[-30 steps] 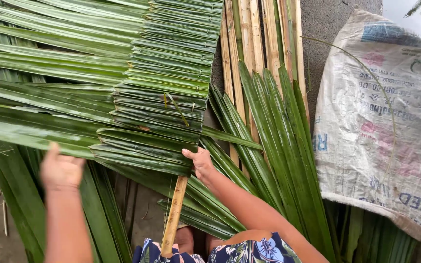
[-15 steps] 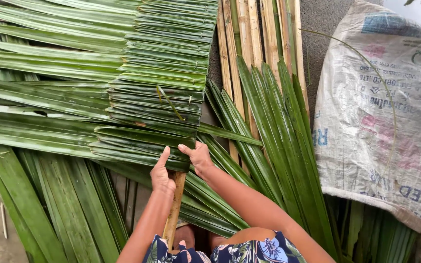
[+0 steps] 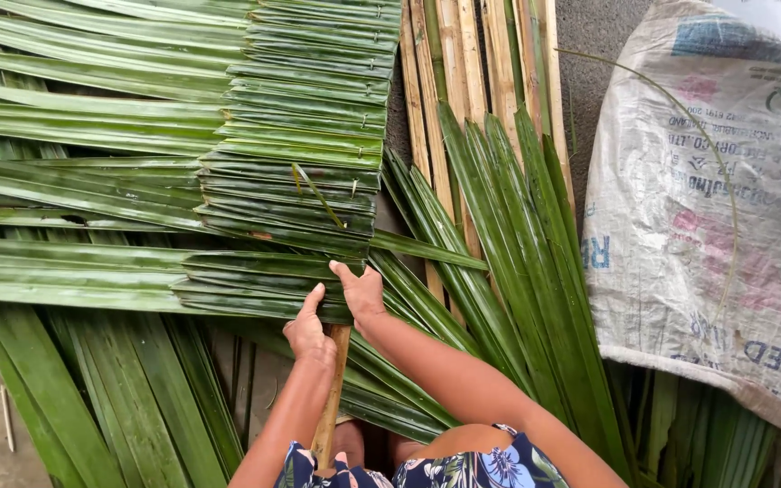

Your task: Weaving and securing palm leaves onto a wooden lath to create a thatched panel

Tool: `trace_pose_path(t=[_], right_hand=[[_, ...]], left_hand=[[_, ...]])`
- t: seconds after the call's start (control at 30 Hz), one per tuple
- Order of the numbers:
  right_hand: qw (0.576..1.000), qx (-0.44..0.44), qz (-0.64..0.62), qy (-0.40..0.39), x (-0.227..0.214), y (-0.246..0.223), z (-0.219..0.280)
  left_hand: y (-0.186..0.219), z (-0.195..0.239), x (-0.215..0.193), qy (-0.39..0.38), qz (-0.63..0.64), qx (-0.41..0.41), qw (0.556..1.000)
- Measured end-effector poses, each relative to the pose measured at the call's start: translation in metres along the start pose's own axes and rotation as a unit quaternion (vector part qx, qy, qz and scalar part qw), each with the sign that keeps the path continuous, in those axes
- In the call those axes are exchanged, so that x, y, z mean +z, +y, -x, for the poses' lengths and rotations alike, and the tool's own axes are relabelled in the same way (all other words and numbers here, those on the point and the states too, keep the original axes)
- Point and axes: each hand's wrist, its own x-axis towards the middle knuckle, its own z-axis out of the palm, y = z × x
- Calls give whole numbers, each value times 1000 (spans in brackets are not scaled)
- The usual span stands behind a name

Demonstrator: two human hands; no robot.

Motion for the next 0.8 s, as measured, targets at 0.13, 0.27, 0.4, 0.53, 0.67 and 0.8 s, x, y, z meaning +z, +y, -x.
trace_pose_path(t=[0.13, 0.27, 0.4, 0.53, 0.67, 0.8], right_hand=[[999, -5, 32, 26, -6, 0, -3], [999, -28, 15, 7, -12, 13, -13], [1000, -15, -1, -12, -26, 29, -20], [993, 49, -97, -43, -36, 2, 3], [989, 55, -89, -100, -66, 21, 24], [990, -11, -61, -128, -77, 67, 33]], left_hand=[[-18, -24, -5, 24, -12, 15, 1000], [-12, -15, 0, 21, -26, 6, 999], [-2, 0, 1, 9, -11, 9, 1000], [2, 9, 3, 5, 0, 4, 1000], [13, 25, 3, -3, 11, -8, 1000], [1, 5, 0, 23, -19, -1, 1000]])
